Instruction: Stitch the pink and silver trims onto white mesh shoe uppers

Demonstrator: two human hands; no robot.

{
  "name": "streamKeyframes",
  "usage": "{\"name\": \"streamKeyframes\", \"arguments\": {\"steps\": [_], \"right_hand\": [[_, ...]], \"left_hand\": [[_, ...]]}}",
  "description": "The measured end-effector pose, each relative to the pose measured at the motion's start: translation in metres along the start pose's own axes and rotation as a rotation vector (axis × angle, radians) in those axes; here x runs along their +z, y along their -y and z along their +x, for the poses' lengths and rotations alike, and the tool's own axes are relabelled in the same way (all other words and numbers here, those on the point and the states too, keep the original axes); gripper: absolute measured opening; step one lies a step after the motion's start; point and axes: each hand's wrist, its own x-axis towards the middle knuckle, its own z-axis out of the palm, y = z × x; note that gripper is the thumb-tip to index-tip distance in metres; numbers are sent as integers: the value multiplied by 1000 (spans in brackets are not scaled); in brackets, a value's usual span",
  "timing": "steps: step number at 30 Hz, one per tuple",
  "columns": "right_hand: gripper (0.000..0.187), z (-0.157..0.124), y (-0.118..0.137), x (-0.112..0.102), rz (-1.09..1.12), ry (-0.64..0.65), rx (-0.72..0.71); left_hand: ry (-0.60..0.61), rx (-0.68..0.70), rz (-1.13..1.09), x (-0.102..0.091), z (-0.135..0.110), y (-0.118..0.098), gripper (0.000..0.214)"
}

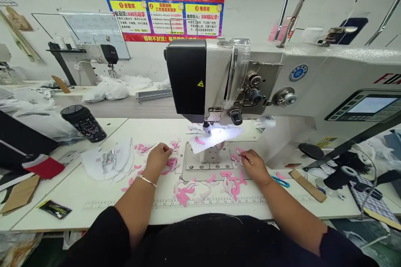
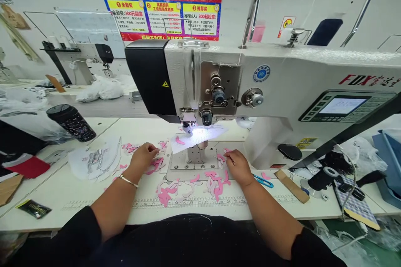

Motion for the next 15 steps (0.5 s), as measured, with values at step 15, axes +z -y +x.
{"name": "streamKeyframes", "arguments": {"steps": [15], "right_hand": [[32, 64, 129, -10, -138, -76, -618]], "left_hand": [[265, 328, -660, -25, -73, -136, 31]]}}
